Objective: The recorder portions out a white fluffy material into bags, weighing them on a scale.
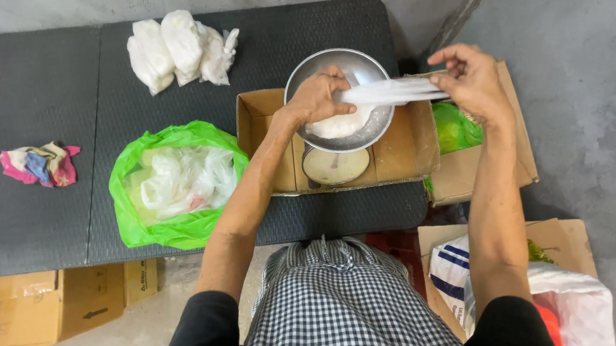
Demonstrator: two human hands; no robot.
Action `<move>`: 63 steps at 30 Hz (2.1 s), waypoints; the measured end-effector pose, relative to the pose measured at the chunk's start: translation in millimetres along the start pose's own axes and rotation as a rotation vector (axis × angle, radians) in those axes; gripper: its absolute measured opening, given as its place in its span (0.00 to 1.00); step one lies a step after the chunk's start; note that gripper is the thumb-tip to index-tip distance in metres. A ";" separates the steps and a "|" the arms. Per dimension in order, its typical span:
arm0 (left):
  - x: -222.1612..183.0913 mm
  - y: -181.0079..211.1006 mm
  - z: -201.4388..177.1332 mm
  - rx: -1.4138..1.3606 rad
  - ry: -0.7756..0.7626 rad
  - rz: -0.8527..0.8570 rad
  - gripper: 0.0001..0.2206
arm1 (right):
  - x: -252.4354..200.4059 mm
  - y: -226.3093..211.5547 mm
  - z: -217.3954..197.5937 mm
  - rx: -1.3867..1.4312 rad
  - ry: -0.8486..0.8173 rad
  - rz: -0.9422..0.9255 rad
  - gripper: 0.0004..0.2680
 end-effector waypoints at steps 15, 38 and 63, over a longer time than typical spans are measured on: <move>-7.2 0.0 5.4 0.068 0.195 0.105 0.12 | -11.6 -53.7 145.7 -0.721 -0.291 -0.196 0.26; -5.4 -4.0 -34.7 -0.248 0.383 -0.010 0.07 | -106.8 -18.7 195.2 0.956 -0.132 0.491 0.12; -50.2 11.2 -40.4 -0.469 0.599 -0.212 0.04 | -11.8 -84.0 140.0 -0.220 -0.244 -0.368 0.07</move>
Point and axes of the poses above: each hand's wrist, its own x-axis towards the middle knuckle, its own z-axis out of the palm, y = z × x, the point moved 9 cm from there along x, towards the middle knuckle, and after that the axes turned 11 degrees about x, right-handed, at the moved point
